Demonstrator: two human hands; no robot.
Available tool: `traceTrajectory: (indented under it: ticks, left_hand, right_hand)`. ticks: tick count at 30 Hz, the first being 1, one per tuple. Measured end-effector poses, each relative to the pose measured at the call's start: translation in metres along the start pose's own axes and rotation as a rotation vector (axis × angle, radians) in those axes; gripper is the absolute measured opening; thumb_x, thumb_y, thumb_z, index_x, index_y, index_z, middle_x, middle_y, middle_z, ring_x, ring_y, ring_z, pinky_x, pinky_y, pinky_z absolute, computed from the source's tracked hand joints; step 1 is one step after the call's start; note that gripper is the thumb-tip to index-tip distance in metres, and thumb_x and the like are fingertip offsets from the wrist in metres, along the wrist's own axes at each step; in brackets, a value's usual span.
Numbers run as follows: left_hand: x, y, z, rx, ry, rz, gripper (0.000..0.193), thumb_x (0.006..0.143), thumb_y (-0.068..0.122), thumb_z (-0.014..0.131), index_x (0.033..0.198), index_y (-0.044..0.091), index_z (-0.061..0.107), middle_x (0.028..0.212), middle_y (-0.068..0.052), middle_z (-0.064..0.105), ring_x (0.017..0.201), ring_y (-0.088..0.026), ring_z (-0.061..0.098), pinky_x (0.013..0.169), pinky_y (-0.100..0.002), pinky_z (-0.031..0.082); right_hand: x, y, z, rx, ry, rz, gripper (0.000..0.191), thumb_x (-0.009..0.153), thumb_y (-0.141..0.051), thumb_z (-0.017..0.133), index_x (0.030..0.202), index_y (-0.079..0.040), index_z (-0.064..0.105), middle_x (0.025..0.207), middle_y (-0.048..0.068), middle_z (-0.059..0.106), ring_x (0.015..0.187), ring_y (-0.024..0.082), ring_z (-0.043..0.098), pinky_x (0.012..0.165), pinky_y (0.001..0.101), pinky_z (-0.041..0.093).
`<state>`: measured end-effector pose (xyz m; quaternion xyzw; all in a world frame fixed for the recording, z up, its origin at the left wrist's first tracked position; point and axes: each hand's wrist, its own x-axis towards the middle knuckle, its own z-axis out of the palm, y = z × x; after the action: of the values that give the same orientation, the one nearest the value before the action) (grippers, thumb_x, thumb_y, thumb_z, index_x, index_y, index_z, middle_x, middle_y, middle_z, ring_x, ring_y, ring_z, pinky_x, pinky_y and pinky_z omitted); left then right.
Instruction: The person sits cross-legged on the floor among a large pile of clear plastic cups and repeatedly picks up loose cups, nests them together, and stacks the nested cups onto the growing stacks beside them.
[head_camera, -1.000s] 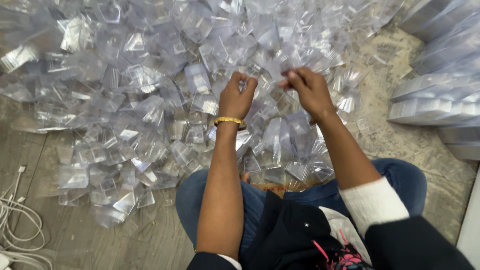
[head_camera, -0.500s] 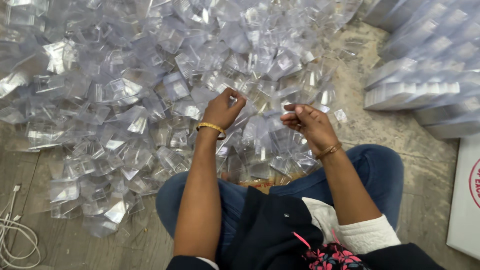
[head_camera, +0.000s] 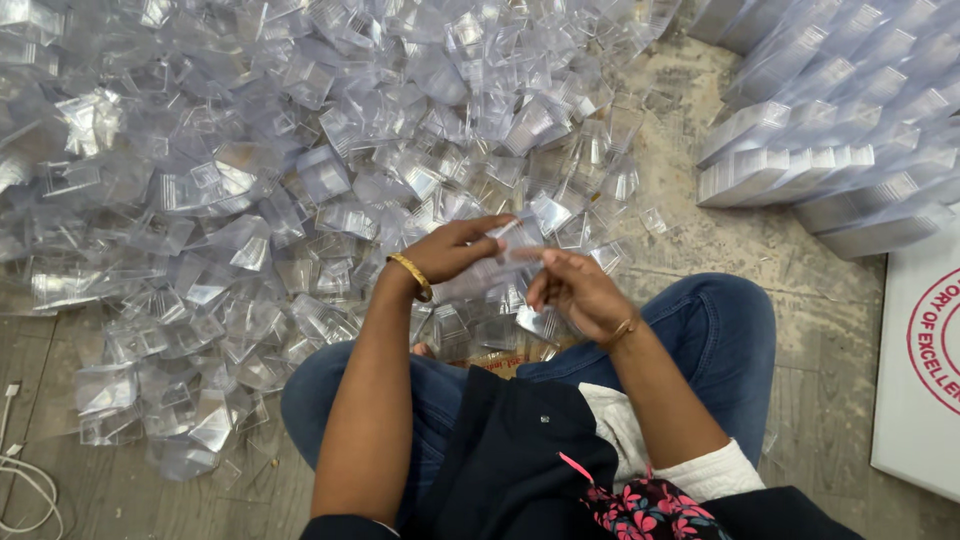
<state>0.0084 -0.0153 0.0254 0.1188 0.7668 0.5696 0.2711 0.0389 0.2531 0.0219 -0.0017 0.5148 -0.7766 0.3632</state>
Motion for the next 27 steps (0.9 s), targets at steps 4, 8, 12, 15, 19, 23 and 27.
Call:
traceTrajectory:
  ticks: [4,8,12,15,19,23,27]
  left_hand:
    - [-0.005,0.002,-0.017,-0.066,0.155,0.047,0.058,0.097,0.039,0.061,0.151,0.02,0.053,0.145,-0.013,0.061,0.129,-0.025,0.061,0.106,-0.038,0.048]
    - [-0.003,0.002,-0.026,-0.085,0.231,0.059,0.055,0.098,0.035,0.062,0.15,0.02,0.052,0.156,-0.007,0.054,0.135,-0.022,0.059,0.11,-0.036,0.046]
    - [0.003,0.005,-0.022,-0.063,0.222,0.081,0.056,0.097,0.038,0.062,0.15,0.022,0.052,0.152,-0.009,0.057,0.131,-0.025,0.061,0.108,-0.038,0.047]
    - [0.0,0.007,-0.016,0.028,0.224,-0.042,0.06,0.092,0.044,0.061,0.149,0.027,0.053,0.143,-0.009,0.065,0.118,-0.027,0.071,0.104,-0.039,0.05]
    - [0.002,0.01,-0.011,0.121,0.19,-0.035,0.061,0.092,0.049,0.06,0.149,0.028,0.053,0.14,-0.012,0.066,0.123,-0.028,0.066,0.104,-0.041,0.05]
    - [0.012,0.013,0.0,0.098,0.165,-0.02,0.062,0.091,0.049,0.06,0.149,0.031,0.05,0.145,-0.01,0.063,0.121,-0.029,0.067,0.101,-0.042,0.051]
    - [0.013,0.013,0.007,0.142,0.053,-0.062,0.064,0.092,0.049,0.058,0.153,0.036,0.045,0.136,-0.013,0.067,0.12,-0.029,0.067,0.103,-0.042,0.05]
  right_hand:
    - [0.018,-0.02,-0.063,-0.466,0.486,-0.243,0.026,0.105,-0.026,0.058,0.12,-0.009,0.071,0.099,0.008,0.078,0.091,0.015,0.075,0.086,0.029,0.062]
    - [0.022,-0.04,-0.153,-1.473,0.843,-0.424,0.024,0.084,-0.005,0.071,0.107,-0.008,0.076,0.107,0.018,0.074,0.097,0.032,0.072,0.087,0.0419,0.057]
    - [0.041,-0.032,-0.193,-1.568,0.808,-0.173,0.022,0.079,-0.007,0.075,0.101,-0.009,0.078,0.101,0.02,0.073,0.093,0.038,0.07,0.084,0.0458,0.056]
    - [0.048,-0.03,-0.187,-1.456,0.978,-0.104,0.019,0.086,-0.009,0.071,0.104,-0.01,0.078,0.096,0.018,0.075,0.091,0.037,0.07,0.083,0.0469,0.056]
    - [0.032,-0.041,-0.151,-1.254,1.115,-0.412,0.018,0.094,-0.004,0.064,0.109,-0.005,0.074,0.094,0.016,0.076,0.089,0.029,0.074,0.083,0.0397,0.057]
    - [0.032,-0.032,-0.072,-0.814,0.812,-0.556,0.018,0.103,-0.006,0.056,0.114,-0.002,0.071,0.098,0.008,0.076,0.089,0.014,0.074,0.084,0.0299,0.059]
    - [0.036,-0.008,-0.013,-0.577,0.318,-0.329,0.025,0.103,-0.007,0.055,0.123,-0.002,0.069,0.107,0.007,0.075,0.1,0.014,0.07,0.094,0.0295,0.056]
